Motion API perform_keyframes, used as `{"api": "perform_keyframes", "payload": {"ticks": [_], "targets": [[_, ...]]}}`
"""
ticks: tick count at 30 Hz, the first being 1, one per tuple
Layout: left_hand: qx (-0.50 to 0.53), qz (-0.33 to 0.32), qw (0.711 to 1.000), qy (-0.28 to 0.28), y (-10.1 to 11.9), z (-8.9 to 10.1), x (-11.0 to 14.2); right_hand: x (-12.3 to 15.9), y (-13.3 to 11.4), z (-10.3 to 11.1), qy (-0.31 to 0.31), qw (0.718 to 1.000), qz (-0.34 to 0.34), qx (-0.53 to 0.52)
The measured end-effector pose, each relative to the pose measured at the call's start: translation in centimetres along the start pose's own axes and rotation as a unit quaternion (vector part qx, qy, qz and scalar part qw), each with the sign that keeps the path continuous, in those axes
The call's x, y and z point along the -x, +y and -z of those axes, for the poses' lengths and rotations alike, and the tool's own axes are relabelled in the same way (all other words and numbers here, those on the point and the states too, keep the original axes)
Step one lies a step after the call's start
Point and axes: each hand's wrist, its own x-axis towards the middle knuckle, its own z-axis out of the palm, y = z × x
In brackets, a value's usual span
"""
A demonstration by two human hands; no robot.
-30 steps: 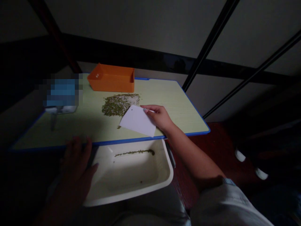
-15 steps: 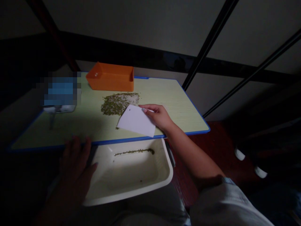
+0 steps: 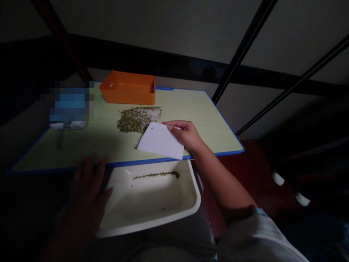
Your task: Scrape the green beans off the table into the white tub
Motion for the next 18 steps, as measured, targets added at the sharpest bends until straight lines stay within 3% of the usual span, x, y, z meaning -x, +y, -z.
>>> {"api": "perform_keyframes", "payload": {"ticks": [7, 12, 14, 18], "targets": [[-0.004, 0.008, 1.0, -0.003, -0.2, -0.1, -0.1, 0.0, 0.1, 0.1, 0.013, 1.0, 0.02, 0.013], [0.009, -0.003, 1.0, -0.004, -0.3, -0.2, 0.1, 0.7, -0.3, 0.3, 0.08, 0.992, 0.08, 0.047], [0.014, -0.003, 1.0, 0.002, -0.3, -0.3, 0.3, 1.9, -0.7, 0.2, 0.105, 0.986, 0.101, 0.085], [0.032, -0.008, 0.999, 0.014, -0.2, -0.5, 0.8, 6.3, -1.9, -0.6, 0.117, 0.982, 0.046, 0.139]]}}
